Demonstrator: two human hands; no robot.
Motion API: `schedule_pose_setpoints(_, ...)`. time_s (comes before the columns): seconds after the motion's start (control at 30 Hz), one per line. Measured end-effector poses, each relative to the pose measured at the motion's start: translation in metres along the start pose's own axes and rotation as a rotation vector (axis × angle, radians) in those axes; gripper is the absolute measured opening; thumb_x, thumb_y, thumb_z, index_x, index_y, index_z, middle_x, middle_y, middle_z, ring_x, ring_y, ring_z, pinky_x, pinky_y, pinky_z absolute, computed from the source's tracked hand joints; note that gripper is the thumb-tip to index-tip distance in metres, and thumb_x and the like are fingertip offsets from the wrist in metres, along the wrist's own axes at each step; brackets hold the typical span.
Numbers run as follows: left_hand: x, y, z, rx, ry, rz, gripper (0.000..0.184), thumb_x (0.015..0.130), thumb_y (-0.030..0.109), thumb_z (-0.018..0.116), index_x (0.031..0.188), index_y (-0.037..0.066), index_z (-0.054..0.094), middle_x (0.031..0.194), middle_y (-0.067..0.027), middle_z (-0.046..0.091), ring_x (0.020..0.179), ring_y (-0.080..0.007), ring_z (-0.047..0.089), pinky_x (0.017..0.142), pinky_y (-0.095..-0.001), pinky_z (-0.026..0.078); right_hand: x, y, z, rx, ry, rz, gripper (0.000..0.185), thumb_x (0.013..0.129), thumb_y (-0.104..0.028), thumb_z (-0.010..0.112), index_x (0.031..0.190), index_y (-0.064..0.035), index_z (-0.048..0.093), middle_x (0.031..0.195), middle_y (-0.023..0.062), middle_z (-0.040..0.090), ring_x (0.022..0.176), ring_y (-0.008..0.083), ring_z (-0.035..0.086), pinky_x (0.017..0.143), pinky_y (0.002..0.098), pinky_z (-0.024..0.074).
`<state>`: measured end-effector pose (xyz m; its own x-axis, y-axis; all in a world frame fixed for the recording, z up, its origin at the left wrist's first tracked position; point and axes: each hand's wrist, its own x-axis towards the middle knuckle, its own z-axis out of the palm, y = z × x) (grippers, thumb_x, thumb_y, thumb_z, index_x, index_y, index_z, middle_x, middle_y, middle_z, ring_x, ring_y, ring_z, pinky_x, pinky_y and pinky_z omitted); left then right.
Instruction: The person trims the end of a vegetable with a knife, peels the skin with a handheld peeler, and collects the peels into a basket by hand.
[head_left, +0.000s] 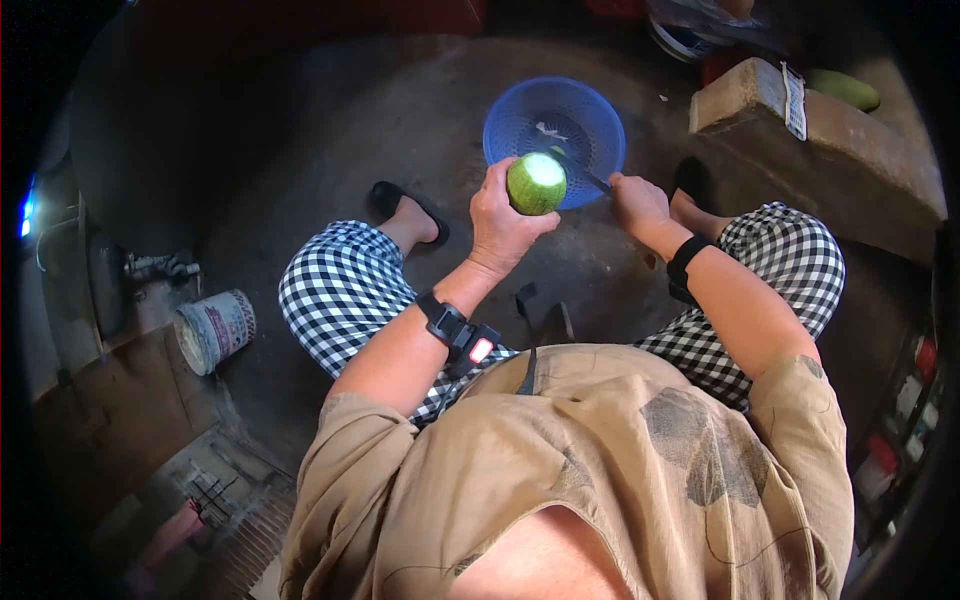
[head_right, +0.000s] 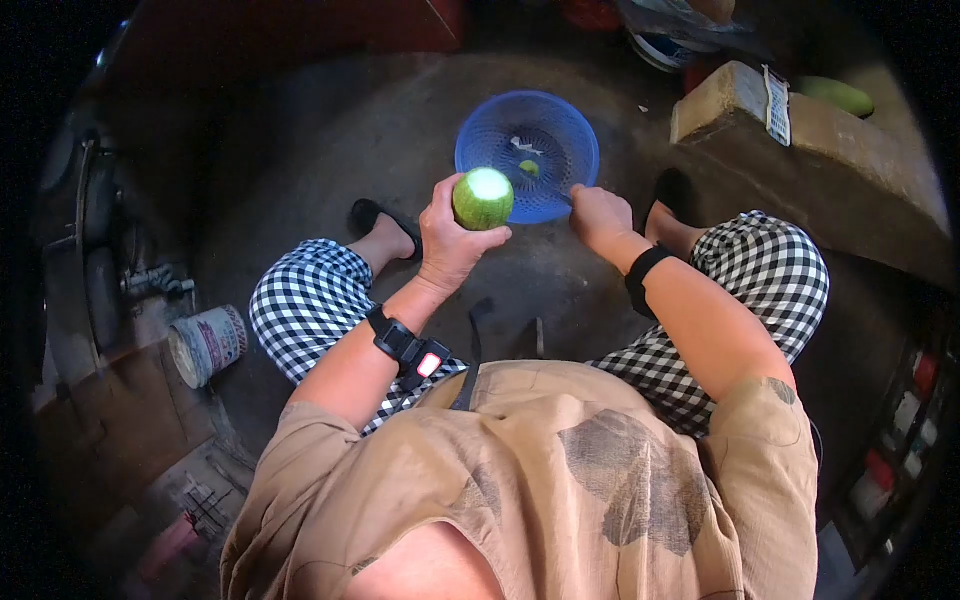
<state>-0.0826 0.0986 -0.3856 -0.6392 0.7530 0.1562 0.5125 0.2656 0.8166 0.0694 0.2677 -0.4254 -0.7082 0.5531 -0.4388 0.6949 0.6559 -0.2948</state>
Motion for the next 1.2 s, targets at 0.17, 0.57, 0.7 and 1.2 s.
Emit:
schedule_pose_setpoints(0.17,0.000,-0.008,0.002,0.012,0.039,0.017,0.074,0.055,0.017,0.086,0.119,0.001,0.053,0.103,-0.0158,0.066,0.093,-0.0279,0.067,0.086,-0.0351,0.053,0.005,-0.012,-0.026,0.142,0.133,-0.042,0.019,0.086,-0.015,0.060,0.102,-0.0067,0.061,0.094,0.0207,0.068,0.092,0.0391,0.066,0.076,0.0476,0.0512)
schedule_pose_setpoints(0.57,-0.005,-0.035,0.013,0.165,0.075,0.196,0.075,0.060,0.029,0.090,0.119,0.004,0.050,0.105,-0.0150,0.065,0.093,-0.0331,0.066,0.080,-0.0401,0.053,-0.049,-0.056,-0.044,0.014,0.644,-0.762,0.011,0.087,-0.015,0.060,0.094,-0.0068,0.058,0.075,0.0072,0.062,0.066,0.0239,0.063,0.061,0.0358,0.0484)
schedule_pose_setpoints(0.7,-0.008,-0.028,0.013,0.144,0.056,0.086,0.074,0.060,0.030,0.090,0.118,0.004,0.052,0.105,-0.0153,0.065,0.093,-0.0329,0.066,0.080,-0.0409,0.052,-0.053,-0.058,-0.044,-0.037,0.610,-0.720,0.013,0.087,-0.015,0.060,0.096,-0.0063,0.057,0.075,0.0082,0.062,0.066,0.0249,0.064,0.060,0.0369,0.0479)
schedule_pose_setpoints(1.2,0.000,0.002,-0.001,0.056,0.011,0.073,0.074,0.053,0.017,0.086,0.118,0.001,0.054,0.101,-0.0166,0.066,0.091,-0.0302,0.068,0.083,-0.0371,0.054,-0.007,-0.001,0.006,-0.066,0.063,-0.172,0.014,0.086,-0.010,0.055,0.098,-0.0063,0.058,0.087,0.0207,0.069,0.082,0.0388,0.068,0.069,0.0487,0.0523)
